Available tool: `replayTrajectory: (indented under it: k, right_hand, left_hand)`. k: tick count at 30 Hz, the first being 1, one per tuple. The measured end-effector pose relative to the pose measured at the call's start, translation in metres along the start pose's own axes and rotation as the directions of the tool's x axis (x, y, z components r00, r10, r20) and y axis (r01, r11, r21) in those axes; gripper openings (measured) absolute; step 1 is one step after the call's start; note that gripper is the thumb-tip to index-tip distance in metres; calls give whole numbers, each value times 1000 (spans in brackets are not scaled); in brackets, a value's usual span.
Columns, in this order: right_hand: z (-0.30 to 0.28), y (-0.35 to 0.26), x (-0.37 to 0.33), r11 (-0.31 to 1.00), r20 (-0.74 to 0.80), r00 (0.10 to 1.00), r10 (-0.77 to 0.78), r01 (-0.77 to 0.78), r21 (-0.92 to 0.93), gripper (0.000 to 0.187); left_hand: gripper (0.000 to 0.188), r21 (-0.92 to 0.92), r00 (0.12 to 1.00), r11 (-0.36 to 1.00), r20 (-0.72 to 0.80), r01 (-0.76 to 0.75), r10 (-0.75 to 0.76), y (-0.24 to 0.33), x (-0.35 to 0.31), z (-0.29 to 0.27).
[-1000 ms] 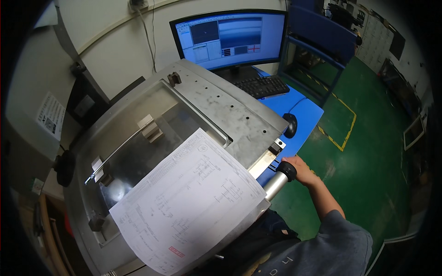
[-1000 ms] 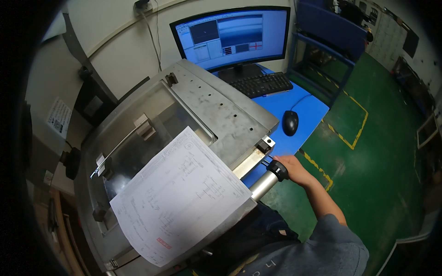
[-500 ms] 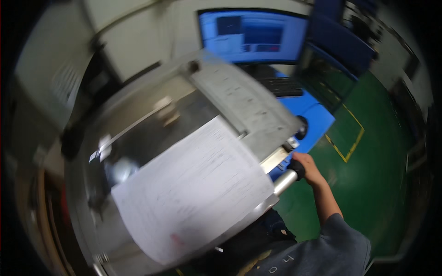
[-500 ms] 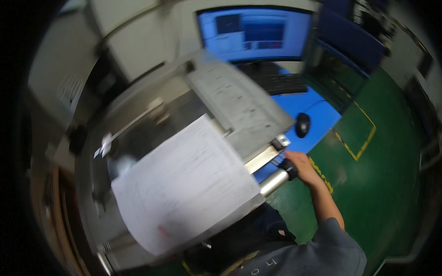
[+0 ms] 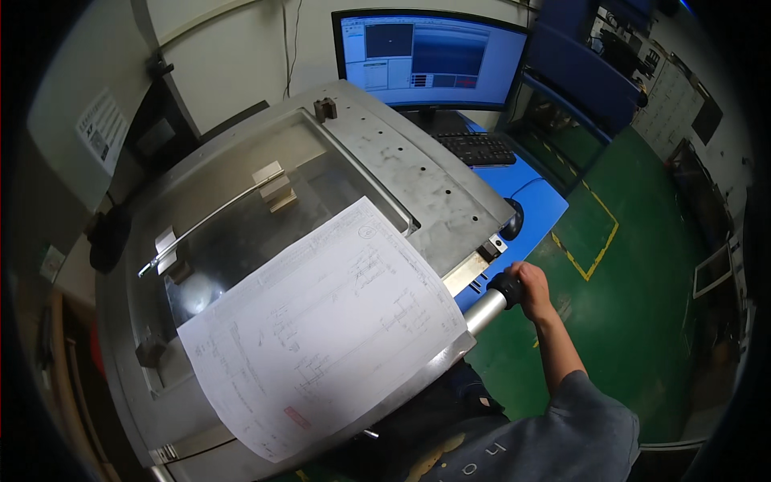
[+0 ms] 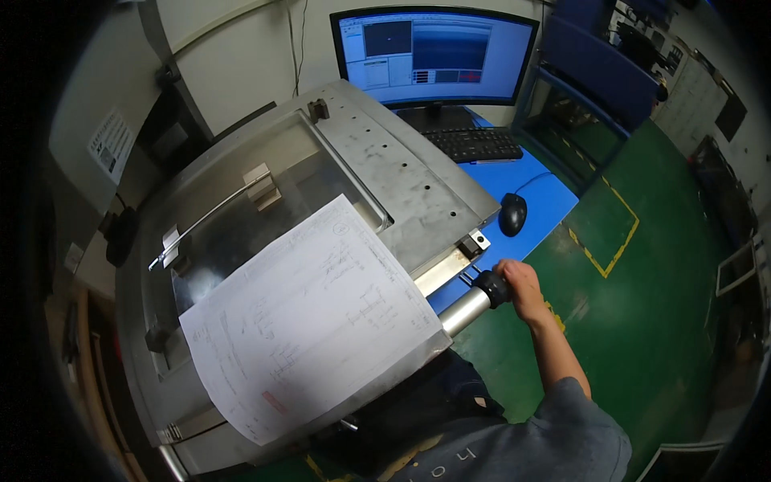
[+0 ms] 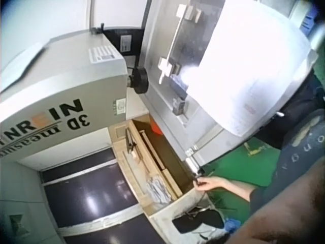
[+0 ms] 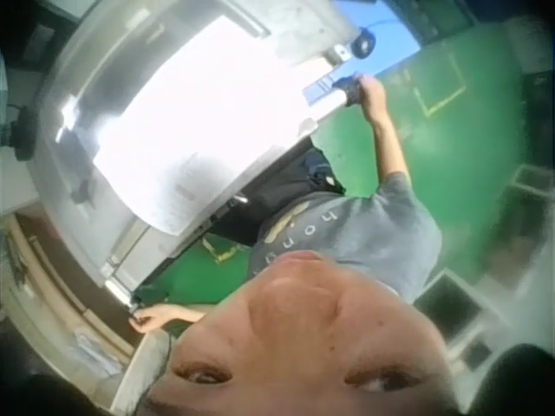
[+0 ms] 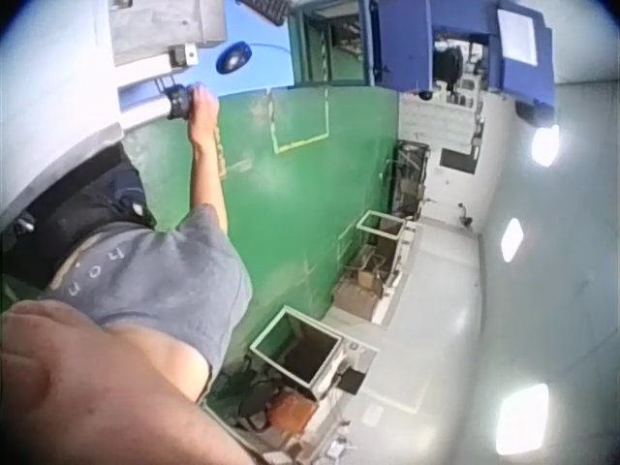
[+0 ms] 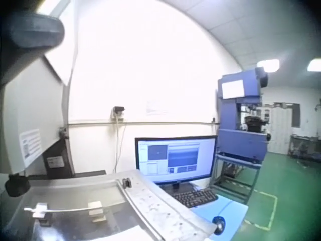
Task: Inspecting a metal rod using a measuring machine and technical drawings.
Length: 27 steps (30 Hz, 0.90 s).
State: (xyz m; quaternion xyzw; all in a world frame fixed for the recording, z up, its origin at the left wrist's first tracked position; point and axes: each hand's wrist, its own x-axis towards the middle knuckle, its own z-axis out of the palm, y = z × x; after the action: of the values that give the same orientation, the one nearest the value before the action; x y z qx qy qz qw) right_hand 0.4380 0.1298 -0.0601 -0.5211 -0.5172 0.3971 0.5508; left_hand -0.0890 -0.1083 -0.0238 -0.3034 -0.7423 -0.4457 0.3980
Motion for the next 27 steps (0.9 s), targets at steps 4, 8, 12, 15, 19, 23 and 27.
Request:
replayTrajectory:
  k: [4,8,12,15,19,23,27]
  right_hand:
    - [-2,4,13,998,90,995,-38,43,-55,27]
    - [-2,9,-6,977,119,970,211,-205,-55,27]
    - [-8,-1,-8,963,45,964,261,-263,59,30]
    - [-3,-1,10,992,30,992,126,-127,26,30]
    - [2,15,16,983,46,988,149,-153,101,30]
    - [3,16,15,959,64,964,260,-265,102,31]
    - [2,15,5,952,74,955,288,-294,82,31]
  left_hand:
    - [25,-60,1000,998,-6,-13,13,-11,0,2]
    - [24,-77,1000,997,3,-1,2,-13,2,3]
    - [23,-74,1000,997,-8,-27,26,-18,4,6]
    - [24,-77,1000,997,0,-29,30,-19,7,3]
    - [25,-60,1000,998,8,-24,25,-18,6,5]
    - [27,-17,998,998,0,-61,61,-20,6,4]
    - [28,43,999,998,-3,-45,46,-18,5,2]
